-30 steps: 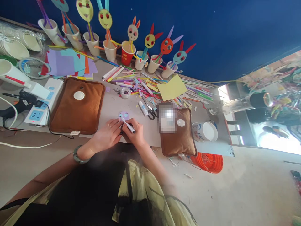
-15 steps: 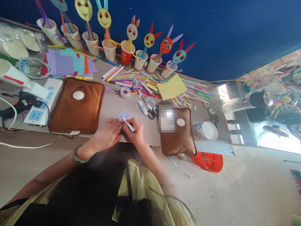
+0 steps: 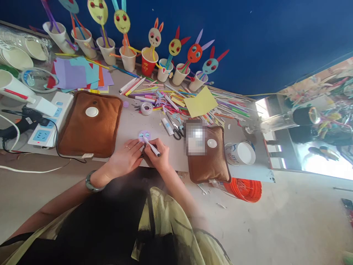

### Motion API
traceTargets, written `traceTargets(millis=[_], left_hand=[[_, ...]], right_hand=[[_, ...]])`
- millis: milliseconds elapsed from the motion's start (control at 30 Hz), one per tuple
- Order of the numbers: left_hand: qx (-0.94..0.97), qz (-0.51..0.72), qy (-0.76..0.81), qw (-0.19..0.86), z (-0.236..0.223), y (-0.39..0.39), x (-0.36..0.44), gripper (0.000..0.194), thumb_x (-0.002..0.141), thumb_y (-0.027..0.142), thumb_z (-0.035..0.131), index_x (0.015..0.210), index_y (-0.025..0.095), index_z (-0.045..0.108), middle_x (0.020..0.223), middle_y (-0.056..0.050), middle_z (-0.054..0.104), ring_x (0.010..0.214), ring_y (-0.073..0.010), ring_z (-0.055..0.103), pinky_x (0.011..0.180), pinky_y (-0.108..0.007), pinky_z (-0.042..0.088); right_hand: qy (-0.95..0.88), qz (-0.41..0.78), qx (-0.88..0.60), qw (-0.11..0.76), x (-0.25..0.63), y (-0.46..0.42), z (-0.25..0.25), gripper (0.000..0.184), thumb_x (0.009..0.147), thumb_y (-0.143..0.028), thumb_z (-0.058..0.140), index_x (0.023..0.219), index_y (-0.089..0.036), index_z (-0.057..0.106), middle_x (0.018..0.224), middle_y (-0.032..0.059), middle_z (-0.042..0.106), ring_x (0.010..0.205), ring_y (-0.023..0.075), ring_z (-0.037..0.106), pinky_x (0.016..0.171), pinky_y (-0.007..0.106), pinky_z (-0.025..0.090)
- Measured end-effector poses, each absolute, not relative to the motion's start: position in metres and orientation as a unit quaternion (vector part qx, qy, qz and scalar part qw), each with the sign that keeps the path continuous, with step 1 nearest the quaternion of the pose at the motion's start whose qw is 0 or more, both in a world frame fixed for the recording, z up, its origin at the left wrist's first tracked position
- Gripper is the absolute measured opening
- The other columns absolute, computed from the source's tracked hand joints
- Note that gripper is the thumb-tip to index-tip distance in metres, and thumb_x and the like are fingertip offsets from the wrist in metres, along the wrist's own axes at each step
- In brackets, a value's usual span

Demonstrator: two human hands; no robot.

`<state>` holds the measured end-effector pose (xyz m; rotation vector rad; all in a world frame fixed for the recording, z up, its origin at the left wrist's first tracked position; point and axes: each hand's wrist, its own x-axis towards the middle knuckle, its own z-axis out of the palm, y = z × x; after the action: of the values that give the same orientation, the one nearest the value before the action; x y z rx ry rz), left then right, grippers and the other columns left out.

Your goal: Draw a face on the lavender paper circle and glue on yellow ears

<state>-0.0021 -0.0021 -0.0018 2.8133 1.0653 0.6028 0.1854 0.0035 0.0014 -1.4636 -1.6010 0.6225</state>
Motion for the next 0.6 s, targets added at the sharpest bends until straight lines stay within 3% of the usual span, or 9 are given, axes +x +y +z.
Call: traceTargets(millis=[600], left_hand=[[0.919,0.194,0.340,0.038,-0.0045,-0.0007,-0.0029,0.027,0.100,0.026,0.053,0.111,0.008,0.070,0.133,-0.020,0.067,0.134,-0.0340,0.057,0.117,-0.051,0.044]], right_hand=[[-0.670,0.254,-0.563,0.411,0.1855,0.0051,0.0023,0.015,0.090,-0.035,0.064,0.086,-0.021,0.067,0.073,0.0004,0.073,0.060,0.0134,0.063,0.061,0.024,0.052]])
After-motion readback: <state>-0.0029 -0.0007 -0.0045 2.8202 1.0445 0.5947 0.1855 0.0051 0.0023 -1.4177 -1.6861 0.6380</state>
